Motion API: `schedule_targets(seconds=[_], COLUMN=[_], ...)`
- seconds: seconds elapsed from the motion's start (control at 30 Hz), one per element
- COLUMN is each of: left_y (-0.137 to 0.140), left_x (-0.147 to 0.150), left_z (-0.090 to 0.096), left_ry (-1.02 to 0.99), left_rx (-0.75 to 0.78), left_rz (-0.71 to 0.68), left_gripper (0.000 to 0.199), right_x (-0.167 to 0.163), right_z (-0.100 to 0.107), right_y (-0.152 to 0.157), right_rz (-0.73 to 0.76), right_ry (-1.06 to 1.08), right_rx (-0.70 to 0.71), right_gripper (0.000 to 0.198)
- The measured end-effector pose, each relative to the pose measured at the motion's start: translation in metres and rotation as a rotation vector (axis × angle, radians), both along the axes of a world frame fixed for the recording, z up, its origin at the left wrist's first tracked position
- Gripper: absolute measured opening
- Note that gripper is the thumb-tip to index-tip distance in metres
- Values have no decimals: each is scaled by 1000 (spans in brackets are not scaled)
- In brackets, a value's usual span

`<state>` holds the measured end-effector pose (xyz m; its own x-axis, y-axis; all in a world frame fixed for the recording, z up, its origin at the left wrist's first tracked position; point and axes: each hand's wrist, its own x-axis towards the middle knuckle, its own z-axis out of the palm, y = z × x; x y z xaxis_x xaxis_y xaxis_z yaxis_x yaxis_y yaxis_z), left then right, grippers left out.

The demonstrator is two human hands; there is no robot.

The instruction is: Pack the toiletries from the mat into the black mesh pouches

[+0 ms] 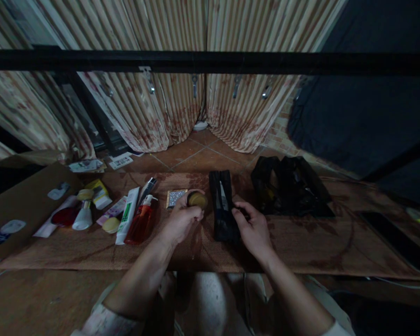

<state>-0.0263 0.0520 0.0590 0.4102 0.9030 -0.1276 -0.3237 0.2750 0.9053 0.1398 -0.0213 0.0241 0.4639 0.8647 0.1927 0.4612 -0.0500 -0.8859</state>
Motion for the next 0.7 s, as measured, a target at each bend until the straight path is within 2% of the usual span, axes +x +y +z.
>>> schedule_targets(seconds=[0.2, 0.43, 0.7], left_y=[1, 1, 0], left_x=[-3, -3, -3], left_z=[-1, 0, 6], left_ry=[-94, -171, -243], left_rx=[-12, -69, -139], left_rz=[-34, -105, -103], left_gripper=[44, 21, 18], right_x=[-1, -1, 0], right_z=[1, 2, 2], right_y=[-1, -1, -1], right_rz=[9, 6, 14], right_ry=[21, 14, 21], right_rx=[-1, -25, -27], right_gripper=[31, 29, 29])
